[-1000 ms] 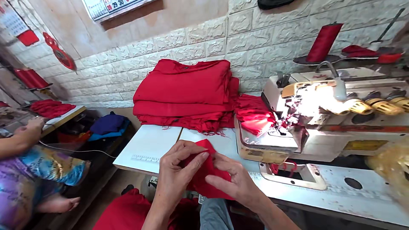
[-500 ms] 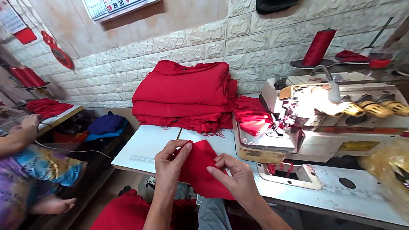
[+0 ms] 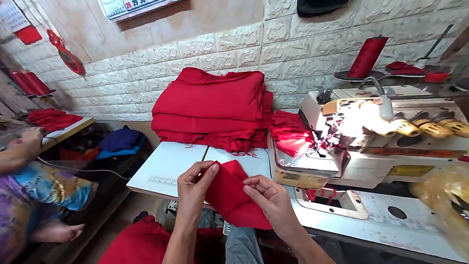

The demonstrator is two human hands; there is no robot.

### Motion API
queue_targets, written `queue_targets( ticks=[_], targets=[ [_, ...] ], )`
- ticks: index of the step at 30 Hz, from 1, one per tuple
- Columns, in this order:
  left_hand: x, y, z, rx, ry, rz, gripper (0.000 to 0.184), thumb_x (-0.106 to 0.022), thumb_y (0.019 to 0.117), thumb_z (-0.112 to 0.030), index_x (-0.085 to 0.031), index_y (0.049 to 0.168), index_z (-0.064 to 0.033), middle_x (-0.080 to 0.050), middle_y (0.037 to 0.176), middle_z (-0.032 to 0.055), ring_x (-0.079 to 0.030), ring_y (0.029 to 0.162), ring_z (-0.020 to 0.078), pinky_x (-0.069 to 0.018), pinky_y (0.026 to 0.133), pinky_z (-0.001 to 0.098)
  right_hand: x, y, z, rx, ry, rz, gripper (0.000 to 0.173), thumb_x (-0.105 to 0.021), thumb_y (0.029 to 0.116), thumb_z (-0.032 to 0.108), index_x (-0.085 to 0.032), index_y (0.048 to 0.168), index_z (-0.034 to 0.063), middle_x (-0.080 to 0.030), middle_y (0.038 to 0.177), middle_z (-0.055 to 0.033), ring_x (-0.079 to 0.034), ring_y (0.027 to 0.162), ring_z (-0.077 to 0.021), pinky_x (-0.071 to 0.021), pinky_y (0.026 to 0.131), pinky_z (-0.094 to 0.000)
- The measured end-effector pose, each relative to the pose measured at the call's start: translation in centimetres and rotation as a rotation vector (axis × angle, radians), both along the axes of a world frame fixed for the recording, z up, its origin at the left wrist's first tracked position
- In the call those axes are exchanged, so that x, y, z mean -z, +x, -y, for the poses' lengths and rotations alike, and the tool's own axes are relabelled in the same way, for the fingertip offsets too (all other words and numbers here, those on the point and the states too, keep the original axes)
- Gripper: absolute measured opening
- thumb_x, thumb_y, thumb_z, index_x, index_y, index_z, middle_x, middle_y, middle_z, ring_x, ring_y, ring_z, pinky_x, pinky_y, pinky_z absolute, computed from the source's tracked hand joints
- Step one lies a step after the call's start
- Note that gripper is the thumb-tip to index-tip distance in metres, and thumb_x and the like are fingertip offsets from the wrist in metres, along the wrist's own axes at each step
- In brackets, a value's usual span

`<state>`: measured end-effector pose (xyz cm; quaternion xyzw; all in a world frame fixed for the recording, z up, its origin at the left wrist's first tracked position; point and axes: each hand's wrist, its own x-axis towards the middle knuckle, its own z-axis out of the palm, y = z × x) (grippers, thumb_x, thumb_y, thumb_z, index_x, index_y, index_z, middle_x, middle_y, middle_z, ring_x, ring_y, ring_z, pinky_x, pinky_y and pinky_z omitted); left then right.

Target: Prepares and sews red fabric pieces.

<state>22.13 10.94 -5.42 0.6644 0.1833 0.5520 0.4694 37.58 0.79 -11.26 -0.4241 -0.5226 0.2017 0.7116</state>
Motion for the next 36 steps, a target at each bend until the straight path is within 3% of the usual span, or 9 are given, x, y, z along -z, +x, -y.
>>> queue_targets(
  ticks=[6, 9, 14, 19, 22, 26, 28, 31, 36],
  targets=[
    [0.9, 0.4, -0.6, 0.081, -0.088, 0.062, 0.009, -0.063, 0.0966, -0.002, -0.072, 0.097, -0.0008, -0.072, 0.084, 0.0005, -0.068, 0.079, 0.0063, -0.0580, 0.077, 0.0233, -0.8, 0.3, 1.0, 0.023, 0.115, 0.217, 0.021, -0.063, 0.0987, 0.009, -0.066, 0.117, -0.0014, -0.072, 0.091, 0.0019, -0.065, 0.079, 0.0027, -0.0558, 0.075, -0.0130],
    [1.0, 0.6, -0.5, 0.109, -0.120, 0.071, 0.009, -0.062, 0.0974, -0.002, -0.071, 0.098, -0.0004, -0.071, 0.084, 0.0014, -0.068, 0.077, 0.0070, -0.0584, 0.074, 0.0236, -1.0, 0.5, 1.4, 0.075, 0.121, 0.290, 0.019, -0.061, 0.1009, 0.011, -0.063, 0.115, -0.0012, -0.072, 0.089, 0.0013, -0.066, 0.080, 0.0040, -0.0550, 0.075, -0.0118],
    [1.2, 0.7, -0.3, 0.134, -0.132, 0.075, 0.010, -0.061, 0.0977, -0.002, -0.071, 0.099, 0.0000, -0.072, 0.083, 0.0017, -0.069, 0.074, 0.0069, -0.0592, 0.070, 0.0234, -0.7, 1.0, 1.7, 0.072, 0.165, 0.397, 0.019, -0.058, 0.1042, 0.016, -0.071, 0.109, 0.0031, -0.073, 0.101, -0.0011, -0.067, 0.092, 0.0014, -0.0556, 0.085, -0.0139],
    [1.6, 1.0, 0.1, 0.213, -0.189, 0.040, 0.011, -0.061, 0.0983, -0.004, -0.071, 0.099, -0.0023, -0.072, 0.087, 0.0000, -0.069, 0.078, 0.0067, -0.0595, 0.074, 0.0250, -2.1, 2.0, 2.6, -0.063, 0.264, 0.695, 0.025, -0.054, 0.0960, 0.004, -0.074, 0.112, 0.0063, -0.076, 0.097, -0.0035, -0.069, 0.092, -0.0055, -0.0527, 0.089, -0.0181],
    [2.2, 1.6, 0.6, 0.307, -0.253, 0.072, 0.012, -0.060, 0.0985, -0.005, -0.072, 0.100, -0.0026, -0.073, 0.088, 0.0004, -0.070, 0.079, 0.0068, -0.0597, 0.074, 0.0253, -3.7, 2.2, 3.2, -0.007, 0.331, 0.888, 0.015, -0.061, 0.1002, 0.012, -0.075, 0.103, 0.0099, -0.075, 0.100, -0.0030, -0.068, 0.100, -0.0103, -0.0521, 0.093, -0.0215],
    [2.6, 2.8, 1.7, 0.436, -0.370, 0.163, 0.013, -0.060, 0.0982, -0.004, -0.072, 0.098, -0.0038, -0.073, 0.087, 0.0019, -0.069, 0.077, 0.0064, -0.0590, 0.072, 0.0234, -5.7, 2.2, 3.6, -0.044, 0.314, 0.984, 0.020, -0.057, 0.1042, 0.025, -0.074, 0.097, 0.0156, -0.071, 0.121, -0.0017, -0.059, 0.123, -0.0120, -0.0427, 0.105, -0.0312],
    [2.6, 3.5, 2.4, 0.480, -0.390, 0.203, 0.013, -0.061, 0.0980, -0.005, -0.074, 0.098, -0.0046, -0.073, 0.088, 0.0018, -0.069, 0.079, 0.0057, -0.0586, 0.073, 0.0225, -6.0, 2.2, 3.4, -0.079, 0.300, 0.927, 0.022, -0.055, 0.1050, 0.026, -0.073, 0.098, 0.0151, -0.074, 0.110, 0.0016, -0.065, 0.108, -0.0067, -0.0430, 0.096, -0.0310],
    [2.3, 4.4, 3.7, 0.454, -0.368, 0.228, 0.015, -0.059, 0.0979, -0.001, -0.074, 0.096, -0.0050, -0.073, 0.085, -0.0022, -0.069, 0.078, 0.0015, -0.0581, 0.074, 0.0195, -5.9, 2.3, 2.8, 0.070, 0.232, 0.737, 0.018, -0.063, 0.1005, 0.024, -0.076, 0.099, 0.0115, -0.075, 0.092, 0.0008, -0.065, 0.086, -0.0048, -0.0454, 0.083, -0.0284],
    [2.6, 4.8, 4.0, 0.407, -0.275, 0.181, 0.017, -0.059, 0.0976, 0.001, -0.075, 0.099, -0.0020, -0.075, 0.093, -0.0006, -0.071, 0.085, 0.0033, -0.0591, 0.080, 0.0218, -5.5, 3.3, 2.0, 0.190, 0.062, 0.474, 0.019, -0.069, 0.0944, 0.019, -0.067, 0.107, 0.0051, -0.070, 0.084, 0.0065, -0.063, 0.078, 0.0026, -0.0516, 0.075, -0.0165]
  ],
)
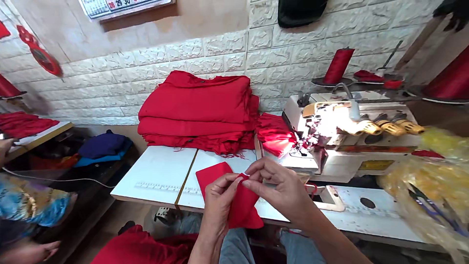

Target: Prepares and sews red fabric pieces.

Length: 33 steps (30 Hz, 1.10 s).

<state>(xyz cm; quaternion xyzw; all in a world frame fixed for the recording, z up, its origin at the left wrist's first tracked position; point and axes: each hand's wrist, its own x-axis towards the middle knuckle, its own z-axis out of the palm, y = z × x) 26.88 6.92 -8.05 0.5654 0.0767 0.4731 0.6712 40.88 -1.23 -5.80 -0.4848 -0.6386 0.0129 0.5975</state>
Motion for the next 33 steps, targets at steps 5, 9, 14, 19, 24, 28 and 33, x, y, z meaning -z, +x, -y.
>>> queue_targets(
  ticks=[5, 9, 14, 19, 24, 28, 33],
  targets=[
    [0.3, -0.2, -0.1, 0.000, 0.076, -0.011, 0.019, -0.058, 0.0984, -0.003, -0.077, 0.100, -0.0010, -0.074, 0.103, 0.0025, -0.069, 0.095, 0.0057, -0.0577, 0.086, 0.0227, 0.4, 0.1, 0.0, -0.004, -0.012, -0.056, 0.026, -0.070, 0.0927, 0.017, -0.063, 0.112, 0.0009, -0.068, 0.081, 0.0053, -0.062, 0.075, 0.0026, -0.0522, 0.072, -0.0134],
    [0.6, -0.3, -0.1, -0.043, 0.183, -0.017, 0.019, -0.059, 0.0997, -0.007, -0.077, 0.099, -0.0016, -0.074, 0.107, 0.0026, -0.068, 0.101, 0.0064, -0.0559, 0.090, 0.0231, 0.7, -0.2, -0.1, 0.007, -0.015, -0.124, 0.024, -0.070, 0.0915, 0.013, -0.063, 0.111, 0.0003, -0.067, 0.080, 0.0058, -0.062, 0.073, 0.0031, -0.0520, 0.069, -0.0123],
    [0.9, -0.4, -0.3, -0.102, 0.296, -0.031, 0.016, -0.061, 0.0974, -0.002, -0.075, 0.104, 0.0023, -0.072, 0.108, 0.0044, -0.067, 0.101, 0.0071, -0.0572, 0.088, 0.0230, 1.7, -0.1, -0.5, 0.180, -0.001, -0.043, 0.036, -0.072, 0.0917, 0.028, -0.069, 0.118, 0.0040, -0.068, 0.107, -0.0038, -0.060, 0.092, -0.0025, -0.0492, 0.077, -0.0149],
    [0.8, -0.7, -0.5, -0.055, 0.317, -0.024, 0.018, -0.058, 0.1018, -0.006, -0.072, 0.109, 0.0010, -0.071, 0.108, 0.0020, -0.067, 0.099, 0.0062, -0.0570, 0.088, 0.0237, 1.2, 0.9, 0.4, 0.079, -0.153, 0.016, 0.027, -0.064, 0.0985, 0.038, -0.073, 0.093, 0.0126, -0.069, 0.088, 0.0050, -0.062, 0.084, 0.0014, -0.0497, 0.077, -0.0178],
    [1.0, -0.5, 0.1, 0.167, 0.114, -0.185, 0.030, -0.067, 0.0952, -0.007, -0.056, 0.122, 0.0005, -0.074, 0.101, 0.0016, -0.073, 0.089, 0.0090, -0.0614, 0.081, 0.0289, 0.5, 1.3, 0.9, 0.193, 0.040, 0.107, 0.024, -0.065, 0.0993, 0.035, -0.075, 0.095, 0.0134, -0.071, 0.090, 0.0052, -0.063, 0.088, -0.0021, -0.0463, 0.086, -0.0297],
    [1.5, -0.1, 0.2, 0.139, 0.046, -0.277, 0.015, -0.070, 0.0919, -0.002, -0.069, 0.107, -0.0015, -0.075, 0.090, 0.0019, -0.072, 0.076, 0.0077, -0.0614, 0.071, 0.0259, 1.0, 2.8, 1.7, 0.293, 0.128, 0.068, 0.021, -0.068, 0.0985, 0.030, -0.075, 0.094, 0.0111, -0.071, 0.089, 0.0039, -0.063, 0.085, -0.0012, -0.0491, 0.083, -0.0245],
    [1.2, 1.0, -0.1, 0.039, 0.044, -0.237, 0.007, -0.065, 0.0942, -0.001, -0.071, 0.097, -0.0024, -0.073, 0.078, 0.0005, -0.069, 0.068, 0.0057, -0.0598, 0.065, 0.0230, 3.3, 3.5, 3.5, 0.424, 0.175, -0.109, 0.020, -0.068, 0.0968, 0.022, -0.074, 0.095, 0.0031, -0.072, 0.087, 0.0012, -0.064, 0.078, 0.0052, -0.0527, 0.073, -0.0106]
  ],
)
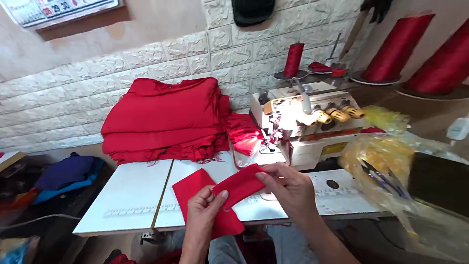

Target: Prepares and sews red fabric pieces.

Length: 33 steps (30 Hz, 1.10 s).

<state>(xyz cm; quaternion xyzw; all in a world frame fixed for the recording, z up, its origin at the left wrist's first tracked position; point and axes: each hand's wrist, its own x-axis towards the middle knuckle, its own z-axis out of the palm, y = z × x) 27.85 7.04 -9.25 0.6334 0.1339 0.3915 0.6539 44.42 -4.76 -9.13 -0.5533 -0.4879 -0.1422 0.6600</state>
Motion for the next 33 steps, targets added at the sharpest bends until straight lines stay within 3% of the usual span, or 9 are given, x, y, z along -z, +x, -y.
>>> queue_targets(
  ticks=[4, 6, 8, 10, 17, 27, 30, 33],
  targets=[
    [-1.1, 2.8, -0.7, -0.022, 0.229, 0.024, 0.012, -0.061, 0.0993, -0.007, -0.072, 0.096, -0.0035, -0.071, 0.082, -0.0022, -0.067, 0.073, 0.0032, -0.0572, 0.069, 0.0191, 1.6, 0.9, 0.8, 0.013, 0.134, -0.189, 0.010, -0.069, 0.0943, 0.011, -0.072, 0.097, 0.0023, -0.073, 0.085, 0.0042, -0.067, 0.075, 0.0037, -0.0572, 0.069, -0.0128],
    [-1.8, 4.5, -1.6, -0.070, 0.463, -0.034, 0.016, -0.062, 0.0990, -0.016, -0.073, 0.094, -0.0052, -0.069, 0.094, -0.0015, -0.065, 0.088, 0.0040, -0.0537, 0.078, 0.0200, 1.6, 1.8, 0.8, 0.011, 0.188, -0.280, 0.012, -0.068, 0.0936, 0.006, -0.069, 0.104, 0.0017, -0.072, 0.081, 0.0057, -0.067, 0.071, 0.0006, -0.0585, 0.066, -0.0161],
    [-2.4, 6.3, -2.4, -0.139, 0.645, -0.137, 0.019, -0.063, 0.0948, -0.024, -0.073, 0.085, -0.0110, -0.067, 0.104, -0.0022, -0.059, 0.104, 0.0057, -0.0474, 0.088, 0.0242, 1.2, 2.6, 0.8, 0.040, 0.164, -0.383, 0.019, -0.066, 0.0938, 0.007, -0.063, 0.112, 0.0007, -0.065, 0.071, 0.0067, -0.062, 0.061, 0.0000, -0.0535, 0.057, -0.0160],
    [-2.9, 7.6, -3.0, -0.177, 0.717, -0.240, 0.018, -0.064, 0.0890, -0.025, -0.071, 0.078, -0.0131, -0.065, 0.104, -0.0016, -0.057, 0.107, 0.0107, -0.0442, 0.092, 0.0321, 1.1, 3.2, 0.6, 0.025, 0.137, -0.497, 0.026, -0.064, 0.0934, 0.005, -0.058, 0.118, 0.0005, -0.062, 0.064, 0.0061, -0.057, 0.053, -0.0012, -0.0491, 0.050, -0.0160],
    [-4.4, 9.0, -3.5, -0.210, 0.775, -0.419, 0.018, -0.064, 0.0836, -0.024, -0.063, 0.070, -0.0127, -0.062, 0.104, 0.0022, -0.055, 0.108, 0.0193, -0.0389, 0.089, 0.0471, 0.5, 4.2, 0.1, -0.020, 0.128, -0.620, 0.028, -0.064, 0.0902, 0.001, -0.057, 0.117, 0.0029, -0.059, 0.060, 0.0061, -0.053, 0.047, -0.0013, -0.0444, 0.045, -0.0160],
    [-4.0, 10.5, -4.7, -0.261, 0.769, -0.420, 0.022, -0.061, 0.0855, -0.027, -0.064, 0.071, -0.0114, -0.061, 0.105, 0.0057, -0.054, 0.109, 0.0221, -0.0361, 0.090, 0.0514, 0.3, 5.8, -1.0, 0.143, 0.090, -0.418, 0.024, -0.074, 0.0877, 0.009, -0.063, 0.108, 0.0031, -0.046, 0.057, 0.0107, -0.040, 0.047, 0.0034, -0.0356, 0.047, -0.0117],
    [-3.9, 10.5, -4.8, -0.259, 0.767, -0.412, 0.021, -0.061, 0.0861, -0.027, -0.064, 0.072, -0.0115, -0.061, 0.106, 0.0051, -0.054, 0.110, 0.0214, -0.0356, 0.091, 0.0510, 0.5, 6.1, -0.4, 0.047, 0.075, -0.432, 0.020, -0.073, 0.0907, 0.010, -0.062, 0.107, 0.0047, -0.052, 0.060, 0.0088, -0.047, 0.049, 0.0014, -0.0409, 0.048, -0.0135],
    [-4.0, 10.5, -4.8, -0.259, 0.767, -0.408, 0.021, -0.062, 0.0857, -0.026, -0.064, 0.071, -0.0113, -0.062, 0.106, 0.0053, -0.054, 0.110, 0.0216, -0.0348, 0.091, 0.0511, 0.7, 6.0, 0.7, -0.053, -0.008, -0.419, 0.021, -0.059, 0.0963, 0.005, -0.056, 0.117, 0.0021, -0.059, 0.072, 0.0054, -0.056, 0.061, -0.0005, -0.0477, 0.056, -0.0152]
  ],
)
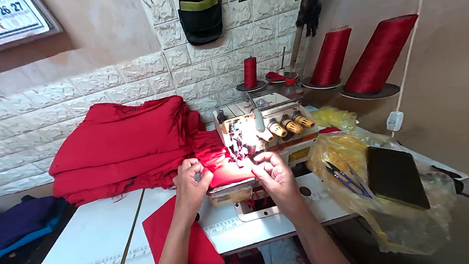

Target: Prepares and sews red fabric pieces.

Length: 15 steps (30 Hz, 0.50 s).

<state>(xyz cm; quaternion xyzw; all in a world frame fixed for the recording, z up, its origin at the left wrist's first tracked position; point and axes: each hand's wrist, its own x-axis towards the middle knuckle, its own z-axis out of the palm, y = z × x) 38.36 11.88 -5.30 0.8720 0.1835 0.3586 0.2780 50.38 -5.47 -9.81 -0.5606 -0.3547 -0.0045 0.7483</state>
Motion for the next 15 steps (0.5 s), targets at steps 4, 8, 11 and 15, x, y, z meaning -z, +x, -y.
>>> queue_targets(
  ticks=[4, 8, 11, 15],
  targets=[
    [-0.2, 0.1, -0.2, -0.023, 0.022, -0.024, 0.022, -0.061, 0.0871, -0.025, -0.064, 0.073, -0.0089, -0.063, 0.107, 0.0081, -0.055, 0.110, 0.0249, -0.0348, 0.090, 0.0545, 0.2, -0.6, -0.3, 0.209, -0.086, 0.146, 0.023, -0.061, 0.0973, 0.010, -0.060, 0.118, 0.0005, -0.066, 0.082, 0.0017, -0.060, 0.068, 0.0006, -0.0510, 0.062, -0.0143],
    [-0.6, 0.8, -0.9, -0.065, 0.014, -0.062, 0.024, -0.062, 0.0897, -0.025, -0.066, 0.074, -0.0061, -0.064, 0.106, 0.0103, -0.056, 0.111, 0.0277, -0.0353, 0.093, 0.0573, 0.5, -0.5, -1.4, 0.526, -0.191, 0.380, 0.022, -0.066, 0.0967, 0.016, -0.065, 0.113, 0.0010, -0.070, 0.087, -0.0054, -0.067, 0.075, -0.0076, -0.0550, 0.069, -0.0197],
    [-0.9, 1.5, -1.5, -0.062, -0.015, -0.071, 0.025, -0.063, 0.0923, -0.021, -0.065, 0.075, -0.0039, -0.063, 0.106, 0.0115, -0.056, 0.110, 0.0278, -0.0345, 0.096, 0.0577, 0.7, -0.4, -2.0, 0.613, -0.220, 0.458, 0.020, -0.065, 0.0971, 0.015, -0.068, 0.109, 0.0002, -0.073, 0.089, -0.0087, -0.071, 0.080, -0.0134, -0.0574, 0.073, -0.0242],
    [-0.8, 1.3, -2.3, -0.063, -0.025, -0.100, 0.027, -0.066, 0.0956, -0.024, -0.067, 0.078, -0.0026, -0.065, 0.108, 0.0118, -0.058, 0.110, 0.0288, -0.0344, 0.098, 0.0602, 1.3, -0.5, -1.3, 0.608, -0.277, 0.480, 0.018, -0.065, 0.0969, 0.013, -0.069, 0.109, -0.0001, -0.074, 0.090, -0.0105, -0.073, 0.081, -0.0178, -0.0591, 0.073, -0.0292]
  ],
)
